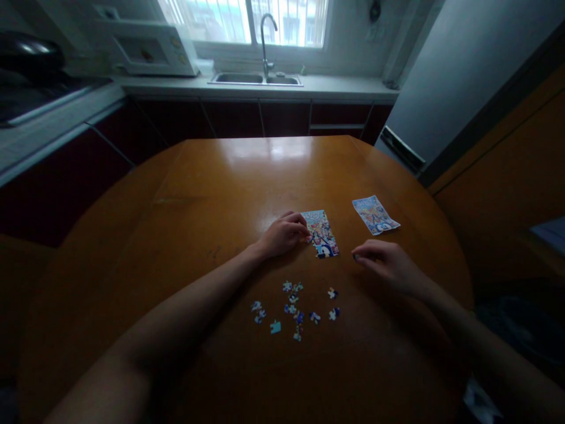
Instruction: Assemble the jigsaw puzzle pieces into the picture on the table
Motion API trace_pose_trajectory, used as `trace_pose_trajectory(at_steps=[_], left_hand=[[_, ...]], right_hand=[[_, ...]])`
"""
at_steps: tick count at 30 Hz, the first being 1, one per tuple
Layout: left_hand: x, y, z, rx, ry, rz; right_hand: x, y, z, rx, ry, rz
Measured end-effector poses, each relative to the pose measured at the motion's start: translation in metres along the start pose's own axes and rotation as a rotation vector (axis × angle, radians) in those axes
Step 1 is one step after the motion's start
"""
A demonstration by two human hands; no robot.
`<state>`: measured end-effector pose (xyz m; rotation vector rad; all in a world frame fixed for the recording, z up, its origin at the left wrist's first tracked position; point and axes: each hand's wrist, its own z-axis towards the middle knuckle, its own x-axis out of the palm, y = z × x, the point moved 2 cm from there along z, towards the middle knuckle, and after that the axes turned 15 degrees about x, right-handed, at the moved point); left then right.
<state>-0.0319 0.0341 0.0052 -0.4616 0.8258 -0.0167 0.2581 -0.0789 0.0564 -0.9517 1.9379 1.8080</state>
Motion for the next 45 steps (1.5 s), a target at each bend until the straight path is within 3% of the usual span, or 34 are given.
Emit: trace_pose_trajectory(at_steps=[7, 15, 24, 45], left_hand=[[-0.001, -0.002, 0.0, -0.004, -0.004, 0.003], [-0.003, -0.005, 0.001, -0.046, 0.038, 0.016], [-0.004, -0.007, 0.002, -0.054, 0.056, 0.006], [-0.004, -0.007, 0.003, -0.046, 0.052, 0.004]], right_hand=[[0.039, 0.015, 0.058, -0.012, -0.066, 0.206], [0.073, 0.025, 0.08, -0.23, -0.02, 0.039], [0.072, 0.018, 0.081, -0.311, -0.112, -0.192], [0.075, 0.016, 0.08, -0.332, -0.115, -0.264]])
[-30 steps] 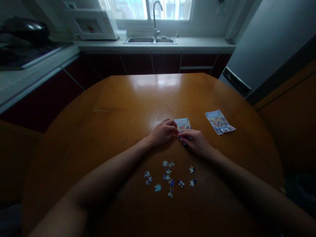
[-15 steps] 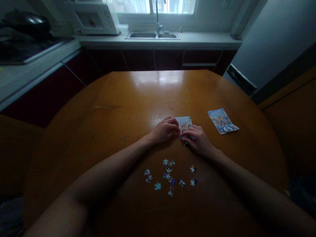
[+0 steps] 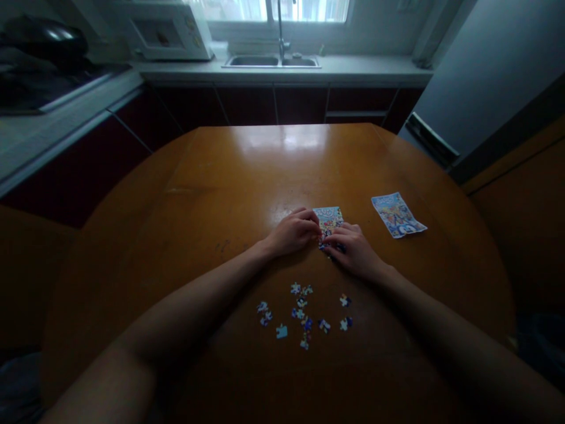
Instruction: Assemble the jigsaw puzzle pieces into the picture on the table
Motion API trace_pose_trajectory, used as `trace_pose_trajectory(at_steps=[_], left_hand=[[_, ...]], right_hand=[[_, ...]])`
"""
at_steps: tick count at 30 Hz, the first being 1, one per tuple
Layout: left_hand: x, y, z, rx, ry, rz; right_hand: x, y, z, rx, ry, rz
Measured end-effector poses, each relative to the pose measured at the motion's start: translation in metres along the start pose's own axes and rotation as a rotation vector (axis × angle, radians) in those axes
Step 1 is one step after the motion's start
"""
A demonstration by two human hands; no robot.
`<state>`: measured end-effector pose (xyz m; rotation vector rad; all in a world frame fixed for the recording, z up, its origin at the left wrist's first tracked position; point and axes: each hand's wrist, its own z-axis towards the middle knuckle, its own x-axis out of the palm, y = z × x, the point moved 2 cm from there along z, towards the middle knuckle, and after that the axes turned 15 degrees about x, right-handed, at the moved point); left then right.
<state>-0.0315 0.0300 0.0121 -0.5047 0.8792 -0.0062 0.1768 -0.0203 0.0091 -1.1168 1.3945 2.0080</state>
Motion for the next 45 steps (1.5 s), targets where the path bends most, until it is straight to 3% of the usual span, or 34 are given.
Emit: trace_pose_trajectory(at_steps=[11, 16, 24, 30, 36, 41, 45], left_hand=[[-0.001, 0.0, -0.001, 0.017, 0.008, -0.03], [0.0, -0.001, -0.002, 0.095, 0.075, -0.047], [0.001, -0.002, 0.0, 0.084, 0.099, -0.055], [0.0, -0.005, 0.001, 0.158, 0.18, -0.096], [0.002, -0.002, 0.0, 0.094, 0.113, -0.043], [-0.001, -0.006, 0.001, 0.171, 0.166, -0.074], [0.0, -0.005, 0.001, 0.135, 0.133, -0.046]], right_hand=[[-0.001, -0.003, 0.001, 0.018, -0.054, 0.009], [-0.007, -0.005, 0.0, 0.09, -0.149, 0.094], [-0.007, -0.009, 0.0, 0.146, -0.167, 0.123], [-0.007, -0.017, 0.003, 0.266, -0.238, 0.259], [-0.007, -0.019, 0.004, 0.3, -0.241, 0.313], [-0.007, -0.02, 0.005, 0.304, -0.248, 0.319], [-0.007, -0.021, 0.006, 0.303, -0.242, 0.323]])
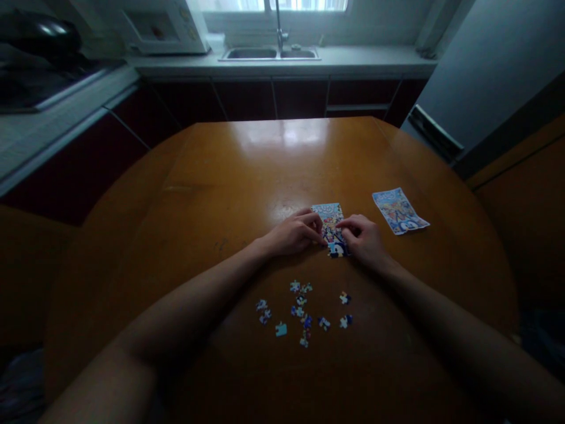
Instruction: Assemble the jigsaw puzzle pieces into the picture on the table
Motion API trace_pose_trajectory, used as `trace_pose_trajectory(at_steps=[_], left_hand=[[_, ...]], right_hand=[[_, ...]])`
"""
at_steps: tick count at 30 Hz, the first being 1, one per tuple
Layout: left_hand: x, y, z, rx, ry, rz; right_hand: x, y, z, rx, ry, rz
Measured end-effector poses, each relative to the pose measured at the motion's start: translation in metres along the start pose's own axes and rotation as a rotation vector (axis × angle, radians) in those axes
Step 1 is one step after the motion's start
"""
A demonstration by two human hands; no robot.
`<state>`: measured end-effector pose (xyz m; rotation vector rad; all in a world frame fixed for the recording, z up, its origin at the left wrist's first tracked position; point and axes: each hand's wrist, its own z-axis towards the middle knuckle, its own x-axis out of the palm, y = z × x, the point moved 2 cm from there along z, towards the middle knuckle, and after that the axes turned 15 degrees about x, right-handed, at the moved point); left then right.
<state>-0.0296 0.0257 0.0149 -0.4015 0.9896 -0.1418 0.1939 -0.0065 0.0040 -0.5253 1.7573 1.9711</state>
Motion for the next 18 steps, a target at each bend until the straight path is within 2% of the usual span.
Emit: trace_pose_trajectory(at_steps=[4, 11, 18], left_hand=[[0.002, 0.0036, -0.0018, -0.075, -0.045, 0.012], [0.0002, -0.0002, -0.0007, -0.01, 0.002, -0.038], [0.0024, 0.0034, -0.0027, -0.083, -0.064, -0.004]], right_hand=[[0.0007, -0.0013, 0.0, 0.007, -0.003, -0.001], [0.0004, -0.002, -0.0005, 0.005, -0.012, 0.001], [0.0009, -0.0036, -0.0003, 0.018, -0.026, 0.006]])
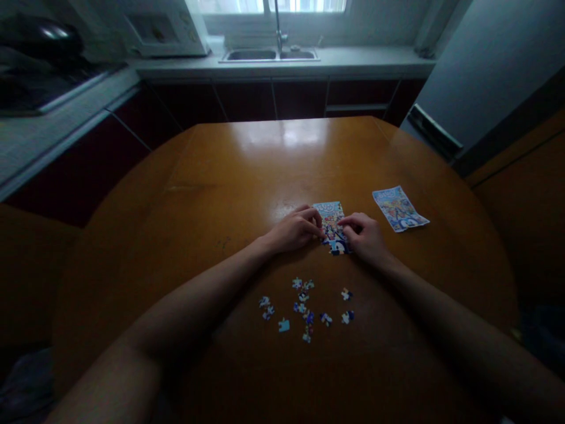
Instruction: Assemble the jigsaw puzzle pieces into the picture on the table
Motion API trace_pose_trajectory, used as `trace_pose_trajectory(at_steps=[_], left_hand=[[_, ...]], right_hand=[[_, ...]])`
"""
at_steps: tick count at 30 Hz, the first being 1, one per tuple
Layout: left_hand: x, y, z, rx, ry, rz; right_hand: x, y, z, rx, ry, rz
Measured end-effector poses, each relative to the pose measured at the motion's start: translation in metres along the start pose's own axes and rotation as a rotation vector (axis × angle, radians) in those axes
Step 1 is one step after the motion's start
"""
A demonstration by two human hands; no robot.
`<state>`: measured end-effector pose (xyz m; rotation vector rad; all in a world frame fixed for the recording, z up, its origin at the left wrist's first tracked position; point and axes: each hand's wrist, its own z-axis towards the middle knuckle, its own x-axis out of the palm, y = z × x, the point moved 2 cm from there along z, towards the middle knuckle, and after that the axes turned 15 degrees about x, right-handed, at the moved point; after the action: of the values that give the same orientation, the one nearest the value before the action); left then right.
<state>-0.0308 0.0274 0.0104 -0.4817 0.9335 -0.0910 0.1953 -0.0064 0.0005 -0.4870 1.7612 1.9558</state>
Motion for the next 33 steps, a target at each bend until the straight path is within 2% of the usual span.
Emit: trace_pose_trajectory(at_steps=[5, 9, 16, 22, 25, 29, 33], left_hand=[[-0.001, -0.001, 0.0, 0.031, 0.031, -0.024], [-0.002, 0.001, 0.0, -0.022, -0.013, -0.002], [-0.004, 0.0, 0.001, -0.012, -0.05, 0.011], [-0.003, 0.0, 0.0, 0.002, -0.009, -0.026], [-0.002, 0.002, 0.0, -0.011, -0.025, -0.016], [-0.002, 0.004, 0.001, -0.049, -0.056, 0.0], [-0.001, 0.005, 0.001, -0.057, -0.058, 0.005]], right_hand=[[0.0, 0.0, 0.0, -0.008, -0.003, 0.0], [-0.001, 0.001, 0.0, -0.003, -0.004, -0.003], [-0.003, 0.003, -0.001, 0.042, 0.0, 0.067], [-0.006, 0.001, 0.001, 0.197, -0.172, 0.25], [-0.008, 0.0, 0.003, 0.212, -0.187, 0.291], [-0.022, 0.014, -0.004, 0.155, -0.099, 0.262], [-0.045, 0.037, -0.038, -0.031, 0.187, 0.052]])
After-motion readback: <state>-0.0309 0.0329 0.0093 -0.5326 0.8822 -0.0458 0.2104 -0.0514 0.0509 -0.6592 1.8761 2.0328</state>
